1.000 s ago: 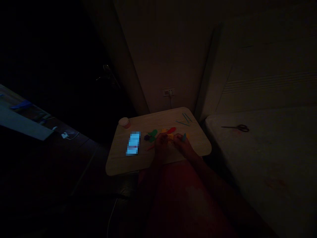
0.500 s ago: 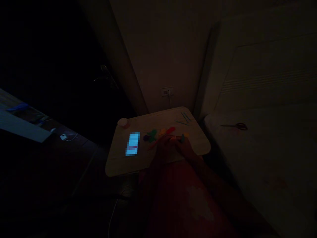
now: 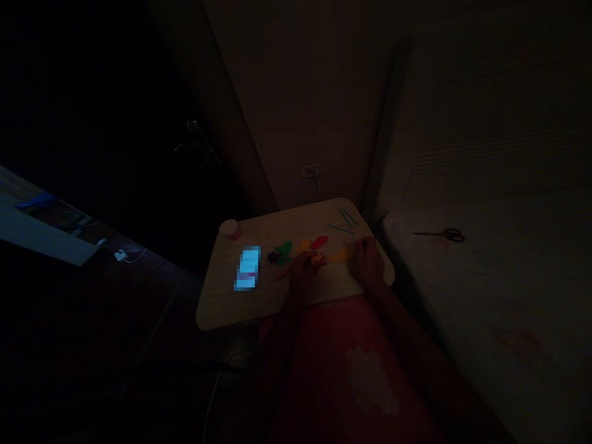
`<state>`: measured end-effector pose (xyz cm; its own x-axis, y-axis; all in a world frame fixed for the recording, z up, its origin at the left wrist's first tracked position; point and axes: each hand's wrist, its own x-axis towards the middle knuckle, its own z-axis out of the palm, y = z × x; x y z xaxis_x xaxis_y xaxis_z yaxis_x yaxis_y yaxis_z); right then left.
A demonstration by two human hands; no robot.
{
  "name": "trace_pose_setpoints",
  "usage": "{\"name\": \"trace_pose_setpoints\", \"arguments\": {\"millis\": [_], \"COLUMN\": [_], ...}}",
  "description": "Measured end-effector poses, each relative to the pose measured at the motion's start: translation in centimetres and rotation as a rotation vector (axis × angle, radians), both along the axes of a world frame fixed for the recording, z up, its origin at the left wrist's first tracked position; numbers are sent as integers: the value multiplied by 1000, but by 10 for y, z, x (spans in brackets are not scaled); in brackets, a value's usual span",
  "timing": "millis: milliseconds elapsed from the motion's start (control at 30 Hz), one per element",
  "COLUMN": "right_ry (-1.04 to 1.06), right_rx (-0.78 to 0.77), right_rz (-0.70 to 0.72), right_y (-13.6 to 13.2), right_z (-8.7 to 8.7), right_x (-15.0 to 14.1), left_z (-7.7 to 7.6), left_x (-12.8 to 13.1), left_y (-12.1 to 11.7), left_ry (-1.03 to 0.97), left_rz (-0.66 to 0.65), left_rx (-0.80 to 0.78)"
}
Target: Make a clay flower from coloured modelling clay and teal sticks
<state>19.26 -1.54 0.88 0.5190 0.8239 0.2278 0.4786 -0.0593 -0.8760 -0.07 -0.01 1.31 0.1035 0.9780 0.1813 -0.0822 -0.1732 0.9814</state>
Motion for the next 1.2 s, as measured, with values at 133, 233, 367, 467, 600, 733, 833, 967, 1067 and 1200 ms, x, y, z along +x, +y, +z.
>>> {"name": "trace_pose_setpoints", "arguments": {"millis": [133, 233, 367, 467, 600, 733, 833, 967, 1067, 1200], "right_ry": [-222, -329, -405, -430, -436, -460, -452, -409, -392, -400], "right_rx": [-8, 86, 84, 80, 84, 72, 62, 65, 79, 76], "right_rz": [29, 82, 98, 96, 82, 109, 119, 120, 111, 88], "right_y": [15, 22, 21, 20, 19, 19, 19, 20, 20, 20], "right_z": [-7, -15, -20, -21, -20, -19, -19, -21, -21, -21], "right_x": [11, 13, 15, 17, 19, 21, 22, 22, 22, 21], "left_z": [-1, 1, 3, 1, 0, 4, 4, -1, -1, 5], "left_x": [-3, -4, -4, -4, 0, 1, -1, -3, -3, -2], "left_y": [1, 1, 1, 3, 5, 2, 1, 6, 8, 6], "left_ry": [-25, -22, -80, -108, -151, -149, -112, -136, -152, -60], "left_rz": [30, 1, -29, -30, -11, 7, 26, 79, 140, 140], "left_rx": [-41, -30, -25, -31, -49, -57, -84, -109, -52, 50]}}
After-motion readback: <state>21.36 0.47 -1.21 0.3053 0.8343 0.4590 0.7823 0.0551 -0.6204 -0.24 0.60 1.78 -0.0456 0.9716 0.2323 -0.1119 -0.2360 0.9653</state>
